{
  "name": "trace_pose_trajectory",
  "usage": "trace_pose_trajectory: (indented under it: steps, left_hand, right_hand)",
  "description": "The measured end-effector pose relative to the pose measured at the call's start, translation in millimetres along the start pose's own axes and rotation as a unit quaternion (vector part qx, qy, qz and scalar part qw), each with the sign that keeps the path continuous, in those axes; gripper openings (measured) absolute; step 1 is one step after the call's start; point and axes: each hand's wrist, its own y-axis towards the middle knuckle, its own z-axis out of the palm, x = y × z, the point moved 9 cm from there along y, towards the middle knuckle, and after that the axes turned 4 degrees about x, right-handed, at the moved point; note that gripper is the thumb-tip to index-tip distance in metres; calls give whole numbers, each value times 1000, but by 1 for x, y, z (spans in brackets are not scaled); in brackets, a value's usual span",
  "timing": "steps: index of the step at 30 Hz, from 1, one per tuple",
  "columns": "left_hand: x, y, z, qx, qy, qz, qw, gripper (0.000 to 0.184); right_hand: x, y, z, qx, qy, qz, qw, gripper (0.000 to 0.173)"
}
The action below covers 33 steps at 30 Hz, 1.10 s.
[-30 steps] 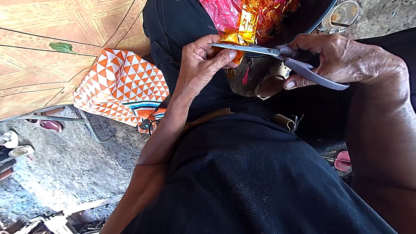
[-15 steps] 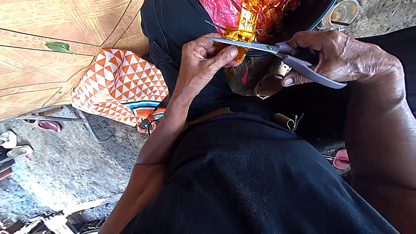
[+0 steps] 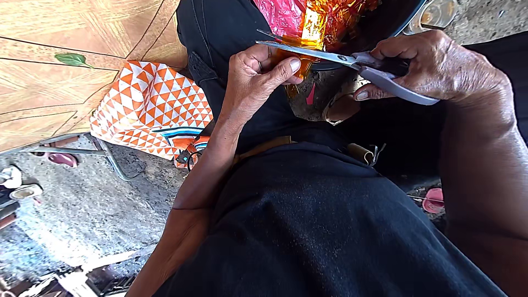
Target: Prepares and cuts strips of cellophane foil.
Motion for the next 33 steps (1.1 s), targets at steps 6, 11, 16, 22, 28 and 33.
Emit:
trace_pose_trajectory:
  steps: [6,11,16,22,28,33]
  left_hand:
    - [4,0,-1,3,-8,-3,1000,13]
    - [5,-1,-2,4,-6,-7,1000,13]
    - [7,-3,-4,13,-11,-13,1000,13]
    - [7,-3,-4,14,-20,-10,1000,12]
    - [7,-3,-4,12,-29,-16,999,11]
    - [8,-2,-3,9,-34,-17,999,14]
  right_hand:
    - [0,0,-1,-6,-1,2,1000,51]
    - [0,0,-1,-6,6,-6,1000,48]
    - [1,0,-2,-8,15,-3,1000,45]
    - [-1,0,1,13,39,14,999,51]
    - [-3,0,5,54,27,46,997,66]
    - [-6,-4,4,72,25,67,995,69]
